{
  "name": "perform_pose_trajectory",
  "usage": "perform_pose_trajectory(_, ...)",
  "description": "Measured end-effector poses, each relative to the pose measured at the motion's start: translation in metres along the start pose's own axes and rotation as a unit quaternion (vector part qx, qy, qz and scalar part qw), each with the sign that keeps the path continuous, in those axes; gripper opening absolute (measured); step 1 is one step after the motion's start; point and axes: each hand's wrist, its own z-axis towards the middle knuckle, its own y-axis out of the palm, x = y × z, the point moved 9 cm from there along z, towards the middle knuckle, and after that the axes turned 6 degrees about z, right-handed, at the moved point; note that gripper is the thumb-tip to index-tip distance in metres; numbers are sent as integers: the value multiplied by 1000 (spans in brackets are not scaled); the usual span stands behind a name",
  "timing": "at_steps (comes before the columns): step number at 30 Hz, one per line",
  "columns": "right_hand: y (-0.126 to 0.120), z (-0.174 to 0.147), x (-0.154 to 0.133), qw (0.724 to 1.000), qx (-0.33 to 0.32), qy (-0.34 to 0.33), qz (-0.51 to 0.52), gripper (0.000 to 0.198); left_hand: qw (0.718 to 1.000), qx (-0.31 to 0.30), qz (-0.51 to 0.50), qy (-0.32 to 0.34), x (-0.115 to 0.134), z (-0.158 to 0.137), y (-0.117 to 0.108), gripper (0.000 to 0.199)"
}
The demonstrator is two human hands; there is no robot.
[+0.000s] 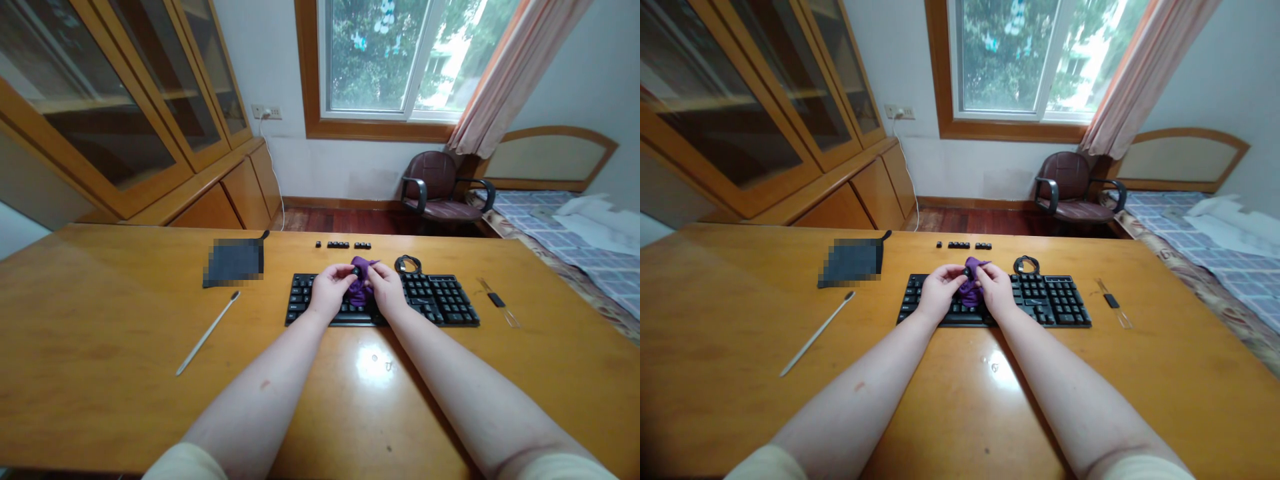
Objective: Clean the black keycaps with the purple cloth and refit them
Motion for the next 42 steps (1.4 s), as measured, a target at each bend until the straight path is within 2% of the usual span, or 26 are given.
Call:
perform_pose_trajectory(8,1,2,-3,998,-7,-2,-61,28,1000,-14,16,3,5,-2,5,22)
perform_pose_trajectory(14,3,2,-6,998,-23,-13,-50,28,1000,2,30,-6,-2,0,1,25)
perform_pose_trajectory(23,-1,3,-4,997,-5,7,-71,28,998,-10,58,2,4,-2,1,24)
perform_pose_trajectory(29,-4,2,-3,999,24,19,-32,28,998,-51,34,12,-2,0,7,33)
perform_pose_trajectory(33,-1,1,2,999,19,36,24,29,999,-27,22,5,-2,1,4,29)
perform_pose_trajectory(36,-5,2,-7,999,34,-1,31,24,1000,-7,20,6,2,1,0,27)
perform_pose_trajectory(39,-10,3,-22,997,41,-58,42,20,998,3,40,42,9,1,-3,26)
perform_pose_trajectory(42,-11,4,-21,991,35,-42,122,15,994,9,79,78,14,1,-6,27)
